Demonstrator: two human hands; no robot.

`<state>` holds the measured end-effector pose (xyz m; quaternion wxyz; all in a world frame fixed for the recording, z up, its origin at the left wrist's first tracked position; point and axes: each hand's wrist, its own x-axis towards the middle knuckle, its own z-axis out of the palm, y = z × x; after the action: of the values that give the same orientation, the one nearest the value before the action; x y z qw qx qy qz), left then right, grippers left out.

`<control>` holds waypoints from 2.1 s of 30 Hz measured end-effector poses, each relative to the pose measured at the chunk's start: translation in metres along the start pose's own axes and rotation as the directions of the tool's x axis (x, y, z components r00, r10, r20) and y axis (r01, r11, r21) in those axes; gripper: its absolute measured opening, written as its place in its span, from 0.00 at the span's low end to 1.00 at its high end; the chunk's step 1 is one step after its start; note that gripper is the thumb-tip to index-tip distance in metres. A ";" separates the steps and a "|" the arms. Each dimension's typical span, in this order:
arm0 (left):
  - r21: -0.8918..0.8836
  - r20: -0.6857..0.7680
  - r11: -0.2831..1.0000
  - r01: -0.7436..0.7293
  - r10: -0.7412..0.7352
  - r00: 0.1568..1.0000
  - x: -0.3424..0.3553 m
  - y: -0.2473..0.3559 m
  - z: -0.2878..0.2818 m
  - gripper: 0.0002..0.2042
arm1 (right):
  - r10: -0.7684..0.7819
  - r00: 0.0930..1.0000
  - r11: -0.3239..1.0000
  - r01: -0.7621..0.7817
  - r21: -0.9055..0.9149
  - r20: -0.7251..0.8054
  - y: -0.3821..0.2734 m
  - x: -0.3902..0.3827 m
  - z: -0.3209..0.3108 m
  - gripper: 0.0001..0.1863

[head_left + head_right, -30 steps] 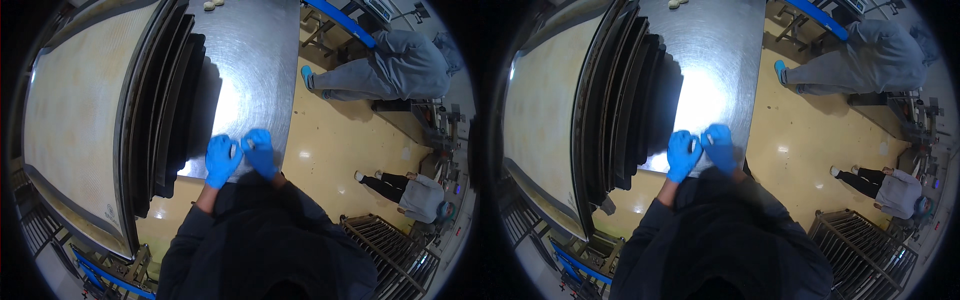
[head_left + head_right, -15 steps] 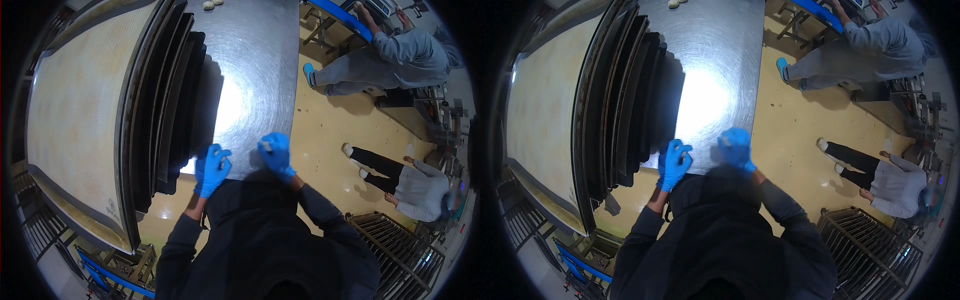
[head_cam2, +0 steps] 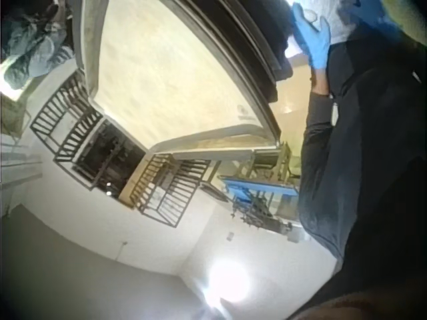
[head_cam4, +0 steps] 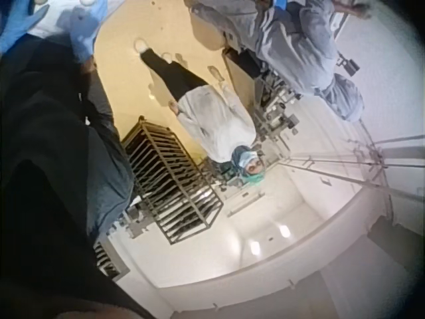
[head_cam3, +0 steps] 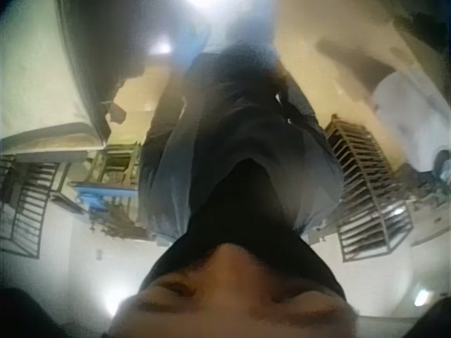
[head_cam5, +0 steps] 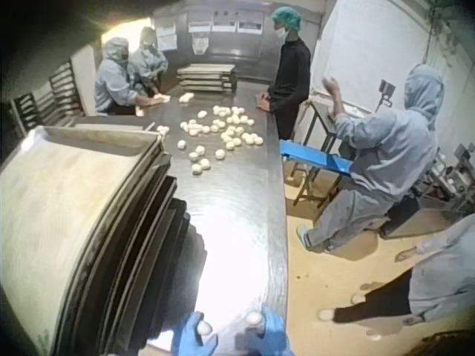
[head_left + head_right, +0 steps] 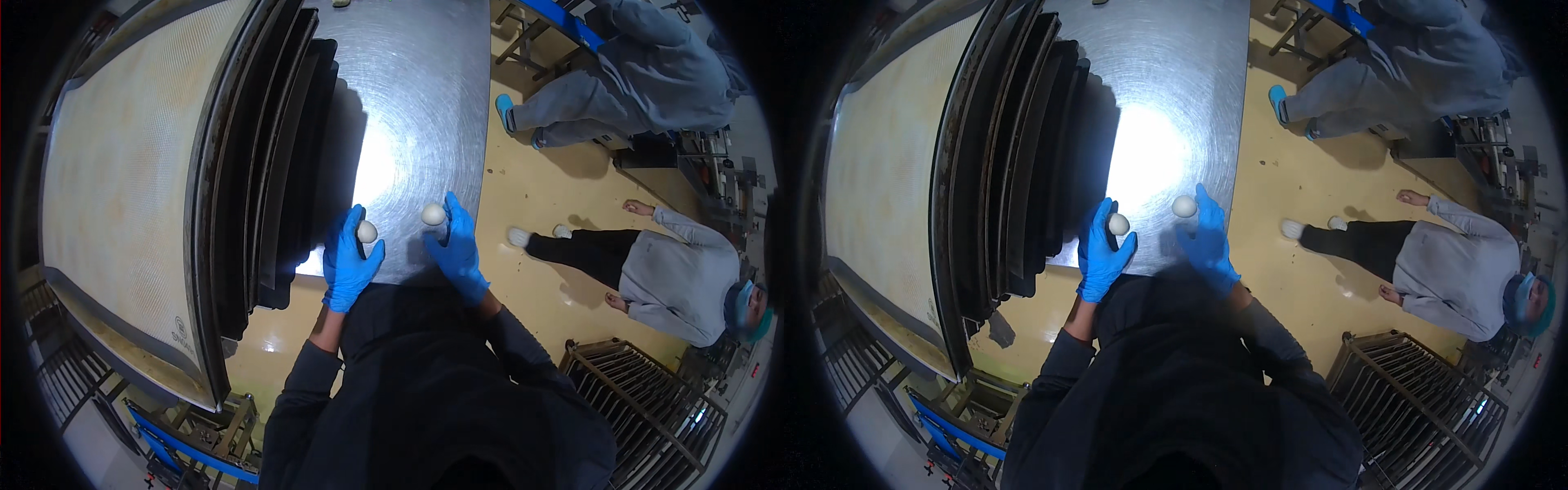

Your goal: The person rolls small pieces of dough into balls with their hands on a metal table and places them onto a large baking tray.

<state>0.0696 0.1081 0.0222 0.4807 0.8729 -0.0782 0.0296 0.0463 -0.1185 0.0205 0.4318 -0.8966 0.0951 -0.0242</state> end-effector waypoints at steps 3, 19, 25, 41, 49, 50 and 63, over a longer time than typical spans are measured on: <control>-0.013 0.009 1.000 0.018 -0.018 1.000 -0.002 -0.001 -0.004 0.35 | -0.128 0.992 0.990 0.128 -0.057 0.007 -0.006 0.006 -0.006 0.42; -0.159 0.027 0.985 0.072 -0.068 0.997 -0.009 -0.017 0.003 0.35 | -0.390 0.906 0.920 0.374 -0.119 -0.166 0.007 0.001 -0.017 0.25; -0.149 0.031 0.985 0.087 -0.083 0.996 -0.009 -0.018 0.004 0.33 | -0.416 0.904 0.905 0.402 -0.138 -0.100 0.007 -0.002 -0.020 0.25; -0.081 -0.070 0.996 0.040 -0.046 0.997 -0.008 -0.017 0.006 0.31 | -0.437 0.899 0.848 0.408 -0.338 -0.011 0.019 -0.019 -0.019 0.44; -0.119 -0.029 0.991 0.054 -0.057 0.998 -0.007 -0.021 0.006 0.33 | -0.349 0.924 0.825 0.382 -0.417 0.155 0.011 -0.008 -0.014 0.47; -0.092 -0.020 0.994 0.061 -0.063 0.998 -0.009 -0.023 0.004 0.33 | -0.281 0.933 0.805 0.357 -0.474 0.225 0.006 -0.005 -0.013 0.47; -0.230 0.017 0.957 0.175 -0.175 0.984 -0.024 -0.029 0.016 0.35 | -0.469 0.881 0.828 0.461 -0.320 0.057 0.041 -0.012 -0.016 0.45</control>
<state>0.0506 0.1119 -0.0133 0.5798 0.8145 -0.0028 -0.0210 0.0263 -0.1531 -0.0009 0.2581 -0.9509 -0.1179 -0.1233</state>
